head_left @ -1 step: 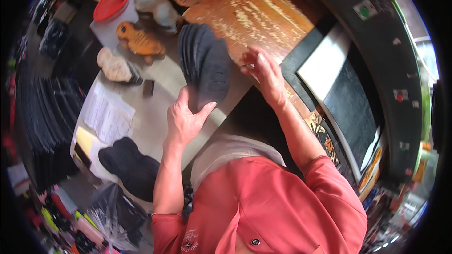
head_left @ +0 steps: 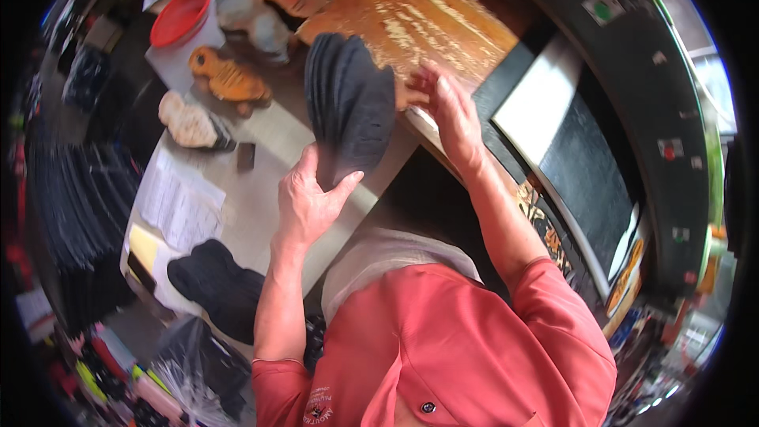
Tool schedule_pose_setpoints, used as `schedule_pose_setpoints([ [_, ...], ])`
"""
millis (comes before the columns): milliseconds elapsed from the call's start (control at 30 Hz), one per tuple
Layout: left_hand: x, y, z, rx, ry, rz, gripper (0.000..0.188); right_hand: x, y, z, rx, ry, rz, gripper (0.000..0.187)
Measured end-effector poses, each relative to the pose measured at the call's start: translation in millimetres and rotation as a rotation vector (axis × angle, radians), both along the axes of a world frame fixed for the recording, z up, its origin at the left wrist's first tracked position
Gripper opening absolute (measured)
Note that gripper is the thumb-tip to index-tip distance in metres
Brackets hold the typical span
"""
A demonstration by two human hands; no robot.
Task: The person stacks black shoe soles on a wooden board, then uses a green-handled sewing awl to stitch through the stacked soles. They repeat this process with different stacks of soles, then place the stitched soles into a plastic bag.
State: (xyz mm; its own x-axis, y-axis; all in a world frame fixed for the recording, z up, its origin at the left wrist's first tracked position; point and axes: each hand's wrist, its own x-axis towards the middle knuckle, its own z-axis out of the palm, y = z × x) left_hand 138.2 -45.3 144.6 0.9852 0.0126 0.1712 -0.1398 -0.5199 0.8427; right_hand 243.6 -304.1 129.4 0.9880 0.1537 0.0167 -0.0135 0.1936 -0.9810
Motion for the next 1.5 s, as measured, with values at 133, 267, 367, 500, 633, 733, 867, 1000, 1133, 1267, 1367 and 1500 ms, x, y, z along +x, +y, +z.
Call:
schedule_pose_setpoints([
  [133, 47, -19, 43, 0.244, -0.2, -0.245, 0.05, 38, -29, 57, 0.148, -0.265, -0.143, 0.075],
  [267, 86, -39, 63, 0.304, -0.387, -0.397, 0.053, 33, -65, 94, 0.103, -0.22, 0.007, 0.065],
  [367, 111, -54, 65, 0.348, -0.431, -0.431, 0.05, 34, -96, 93, 0.016, -0.275, -0.187, 0.042],
  [500, 148, -84, 48, 0.473, -0.403, -0.448, 0.05, 58, -127, 53, -0.222, -0.246, -0.306, 0.035],
  [633, 177, -129, 22, 0.658, -0.288, -0.499, 0.057, 78, -132, -2, -0.584, 0.021, -0.368, 0.053],
  [733, 183, -152, 12, 0.469, -0.29, -0.486, 0.059, 78, -139, -21, -0.546, 0.085, -0.339, 0.058],
  [867, 184, -172, 10, 0.436, -0.312, -0.539, 0.065, 76, -135, -21, -0.254, 0.057, -0.354, 0.064],
  [1000, 192, -174, 8, 0.406, -0.331, -0.533, 0.069, 71, -122, -24, -0.144, -0.009, -0.331, 0.064],
  [1133, 199, -174, 2, 0.338, -0.122, -0.543, 0.068, 70, -119, -26, -0.222, -0.026, -0.324, 0.063],
  [1267, 199, -175, 0, 0.333, -0.155, -0.575, 0.063, 72, -131, -20, -0.116, 0.063, -0.32, 0.064],
  [1367, 194, -172, 3, 0.326, -0.127, -0.573, 0.062, 74, -129, -16, 0.105, 0.09, -0.472, 0.065],
  [1500, 189, -175, 5, 0.319, -0.105, -0.58, 0.058, 74, -119, -13, -0.252, 0.115, -0.331, 0.053],
])
